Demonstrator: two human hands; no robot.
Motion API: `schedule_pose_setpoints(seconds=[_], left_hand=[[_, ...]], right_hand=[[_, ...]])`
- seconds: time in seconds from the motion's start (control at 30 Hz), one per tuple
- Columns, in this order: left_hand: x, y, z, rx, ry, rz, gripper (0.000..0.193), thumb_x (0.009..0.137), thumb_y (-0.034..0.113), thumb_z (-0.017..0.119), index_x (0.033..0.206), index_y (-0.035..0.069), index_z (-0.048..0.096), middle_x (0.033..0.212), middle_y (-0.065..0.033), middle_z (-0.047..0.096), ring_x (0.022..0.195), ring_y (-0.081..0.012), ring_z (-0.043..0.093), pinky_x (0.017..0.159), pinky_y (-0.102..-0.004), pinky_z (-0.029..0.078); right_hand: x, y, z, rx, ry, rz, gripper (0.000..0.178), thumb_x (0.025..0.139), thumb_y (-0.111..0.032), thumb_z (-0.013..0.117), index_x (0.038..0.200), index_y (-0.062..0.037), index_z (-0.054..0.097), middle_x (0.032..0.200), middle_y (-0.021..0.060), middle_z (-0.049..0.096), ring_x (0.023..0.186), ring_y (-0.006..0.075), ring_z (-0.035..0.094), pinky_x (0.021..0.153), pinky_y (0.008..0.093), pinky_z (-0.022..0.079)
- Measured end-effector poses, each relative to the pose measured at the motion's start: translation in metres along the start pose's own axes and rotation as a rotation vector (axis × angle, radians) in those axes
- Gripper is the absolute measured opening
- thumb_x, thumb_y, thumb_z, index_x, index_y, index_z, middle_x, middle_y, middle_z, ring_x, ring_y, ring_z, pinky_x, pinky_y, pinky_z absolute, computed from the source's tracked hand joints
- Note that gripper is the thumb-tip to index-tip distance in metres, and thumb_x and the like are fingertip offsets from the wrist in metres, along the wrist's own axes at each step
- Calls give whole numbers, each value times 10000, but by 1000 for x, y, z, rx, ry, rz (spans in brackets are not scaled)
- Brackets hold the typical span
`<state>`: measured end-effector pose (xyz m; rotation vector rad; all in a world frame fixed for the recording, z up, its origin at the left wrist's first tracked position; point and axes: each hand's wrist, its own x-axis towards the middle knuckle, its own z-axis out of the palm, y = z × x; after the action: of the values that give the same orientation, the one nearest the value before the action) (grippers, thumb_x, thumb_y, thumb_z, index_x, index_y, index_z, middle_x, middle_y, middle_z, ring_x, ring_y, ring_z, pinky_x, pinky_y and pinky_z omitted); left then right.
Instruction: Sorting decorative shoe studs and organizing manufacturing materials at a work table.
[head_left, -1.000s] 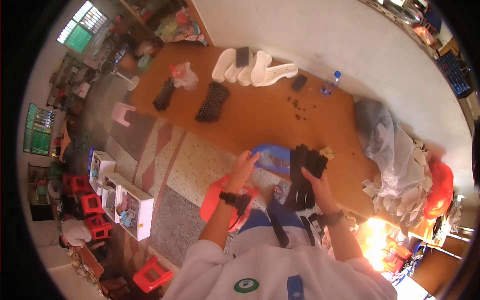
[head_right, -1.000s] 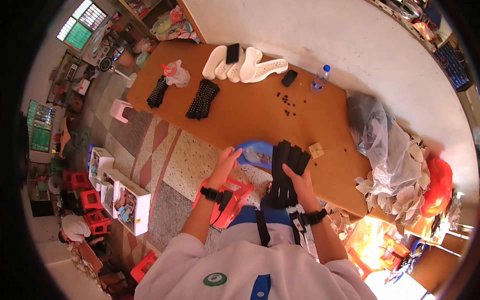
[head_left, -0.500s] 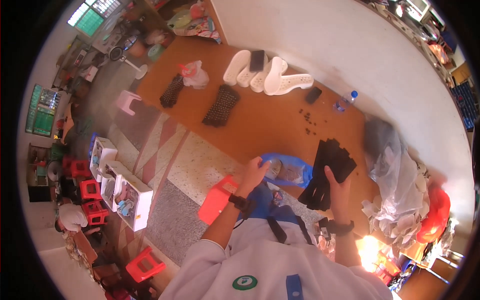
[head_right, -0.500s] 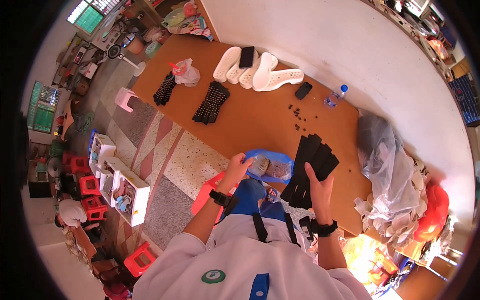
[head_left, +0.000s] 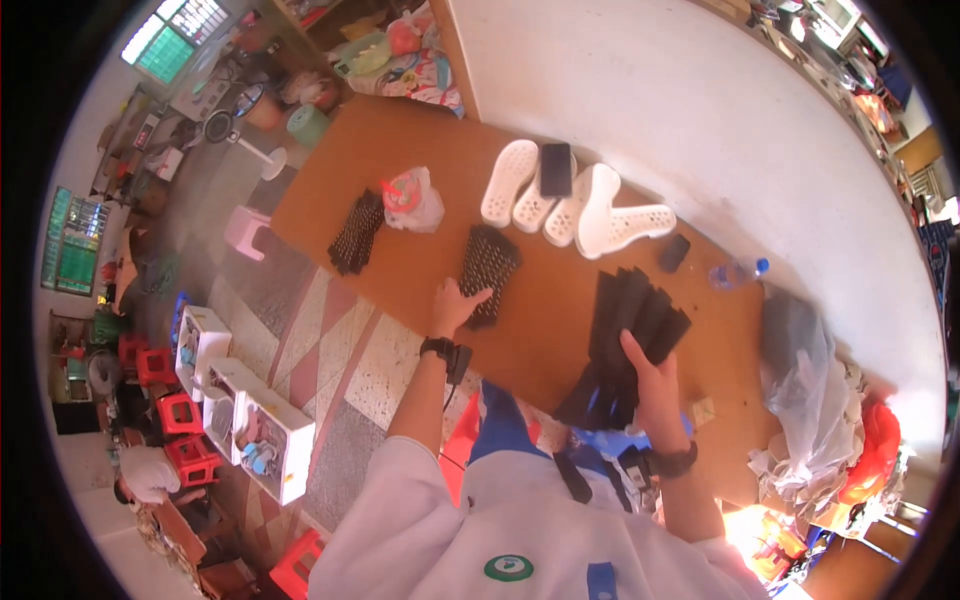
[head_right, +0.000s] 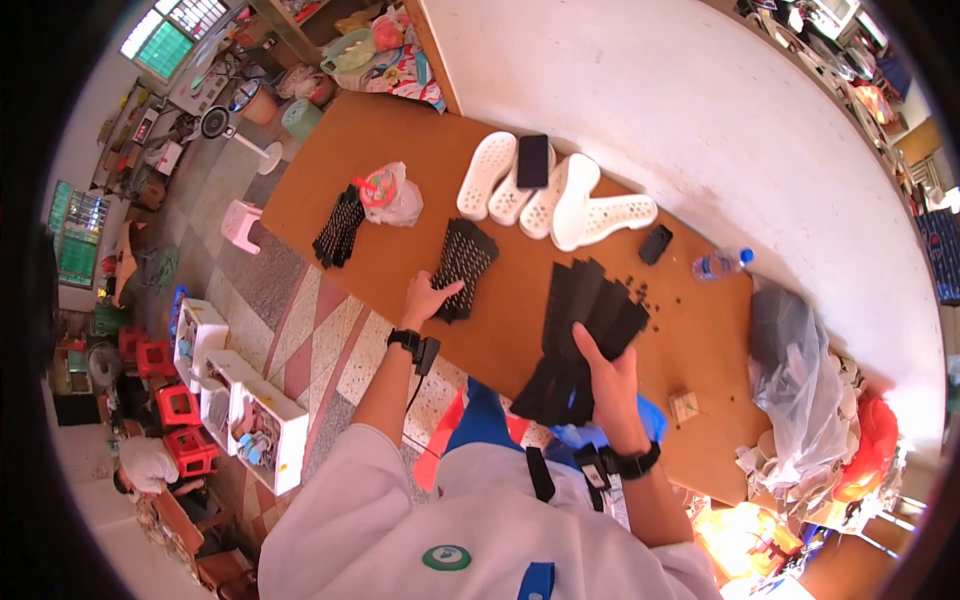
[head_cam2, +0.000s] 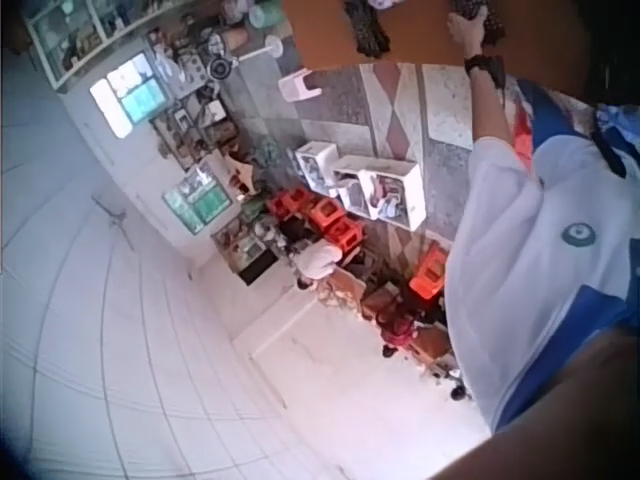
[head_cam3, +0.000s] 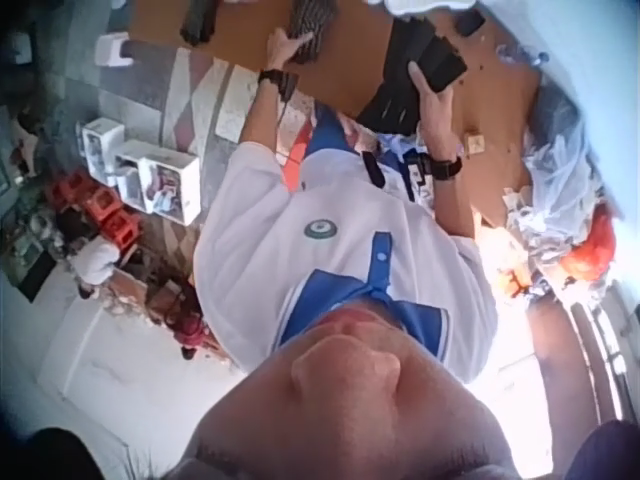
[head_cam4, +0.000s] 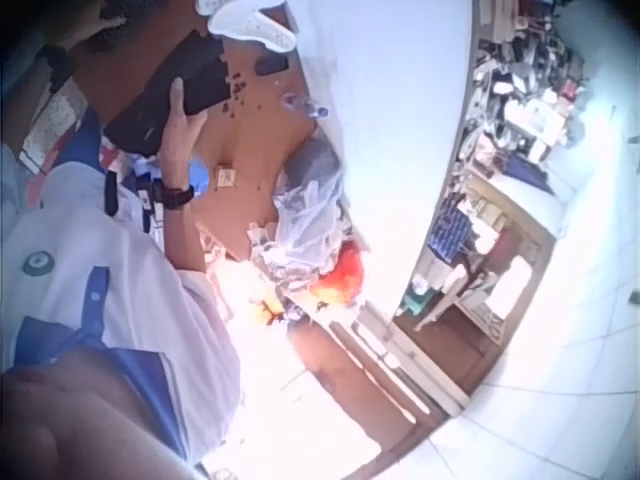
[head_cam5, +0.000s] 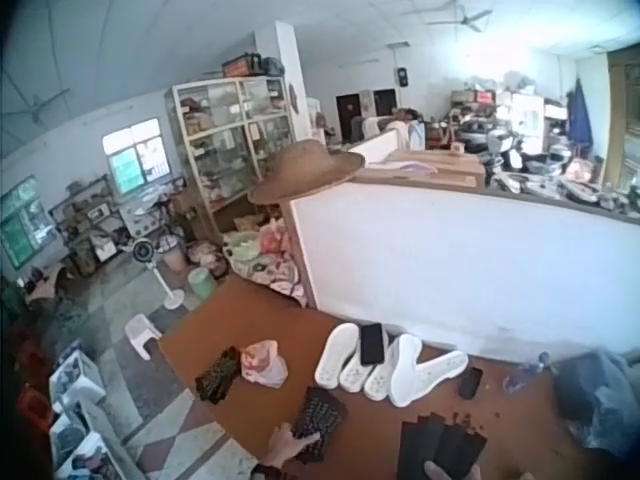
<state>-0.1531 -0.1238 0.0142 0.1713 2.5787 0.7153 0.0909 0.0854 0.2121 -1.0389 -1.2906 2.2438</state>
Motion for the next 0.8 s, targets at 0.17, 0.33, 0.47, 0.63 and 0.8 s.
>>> schedule_pose_setpoints(seconds=[0.17, 0.33, 0.47, 0.63, 0.8], left_hand=[[100, -42, 15, -18, -183, 125, 1126, 571, 597, 826, 1312, -146, 418, 1333, -301, 483, 1251, -393, 484, 1049, -417, 392], [110, -36, 14, -108, -374, 38, 1113, 532, 520, 874, 1294, -151, 418, 1305, -303, 501, 1262, -414, 456, 1070, -434, 357], [100, -41, 26, -33, -320, 111, 1040, 552, 489, 863, 1255, -147, 436, 1210, -323, 540, 1155, -421, 534, 996, -430, 431], [84, -15, 1, -234, -430, 60, 910, 581, 315, 856, 1258, -104, 415, 1157, -290, 593, 1087, -396, 589, 938, -426, 471], [76, 40, -53, -524, -170, 226, 724, 613, 193, 851, 1210, -11, 496, 1070, -178, 654, 992, -338, 635, 889, -391, 492]], right_hand=[[31, 32, 33, -39, 228, 55, 375, 893, -107, 680, 1224, 19, 558, 1128, 95, 641, 969, 176, 637, 815, 304, 530], [36, 39, 82, -210, 379, -45, 422, 895, -129, 684, 1253, 21, 519, 1175, 97, 610, 1013, 178, 610, 853, 294, 508], [46, 33, 123, -205, 418, 4, 431, 890, -139, 692, 1246, 32, 519, 1167, 99, 612, 1006, 175, 607, 852, 292, 505], [57, 39, 141, -259, 469, -9, 436, 885, -128, 697, 1239, 52, 517, 1155, 96, 617, 1001, 161, 598, 861, 289, 500], [55, 32, 154, -312, 477, -85, 400, 892, -106, 682, 1231, 47, 535, 1163, 91, 617, 1008, 159, 597, 882, 289, 492]])
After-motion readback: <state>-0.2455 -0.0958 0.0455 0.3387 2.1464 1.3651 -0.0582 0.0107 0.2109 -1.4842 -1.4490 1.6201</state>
